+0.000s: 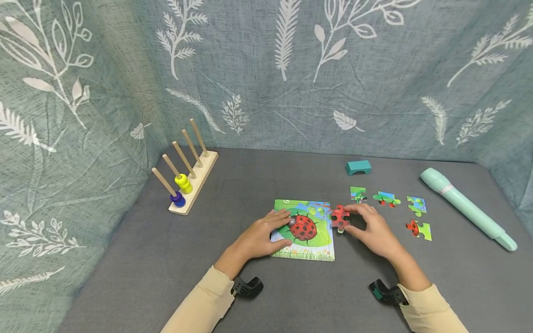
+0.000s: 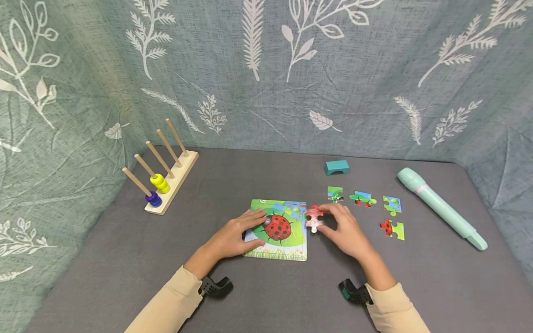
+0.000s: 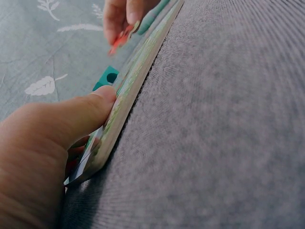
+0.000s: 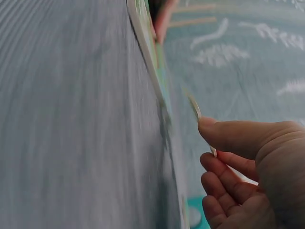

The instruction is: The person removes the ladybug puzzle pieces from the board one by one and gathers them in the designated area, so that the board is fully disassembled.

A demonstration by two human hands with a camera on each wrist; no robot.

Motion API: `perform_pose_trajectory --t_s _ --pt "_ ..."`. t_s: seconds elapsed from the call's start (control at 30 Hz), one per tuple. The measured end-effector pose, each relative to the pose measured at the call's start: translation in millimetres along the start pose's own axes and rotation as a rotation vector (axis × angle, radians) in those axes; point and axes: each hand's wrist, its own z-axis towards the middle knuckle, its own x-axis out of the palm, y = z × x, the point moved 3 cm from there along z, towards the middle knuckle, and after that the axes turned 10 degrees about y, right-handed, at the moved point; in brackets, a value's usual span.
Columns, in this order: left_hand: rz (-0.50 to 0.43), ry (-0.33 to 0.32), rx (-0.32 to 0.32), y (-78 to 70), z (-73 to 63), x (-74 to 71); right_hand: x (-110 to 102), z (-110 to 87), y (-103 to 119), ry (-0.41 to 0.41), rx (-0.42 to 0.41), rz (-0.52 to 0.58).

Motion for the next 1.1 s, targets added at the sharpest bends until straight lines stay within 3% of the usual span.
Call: perform_pose_trajectory --t_s 0.2,0.53,0.87,1.1 --pt "-0.001 0.003 0.002 -1.1 0.3 -0.9 -24.9 -20.8 -19.2 -0.04 0.063 -0.006" --pt "-0.003 -0.002 0.004 -2.2 -0.4 -0.1 -53.5 -44.2 -47.9 -0.094 0.097 -0.047" --pt "0.003 0.005 0.007 -1.0 0.6 -1.5 -63.1 -56.0 -62.2 -0.107 0.127 -0.076" --pt "-0.002 -0.001 0.002 -0.7 -0.8 0.3 -61.1 -54.5 -62.6 -0.077 0.085 -0.145"
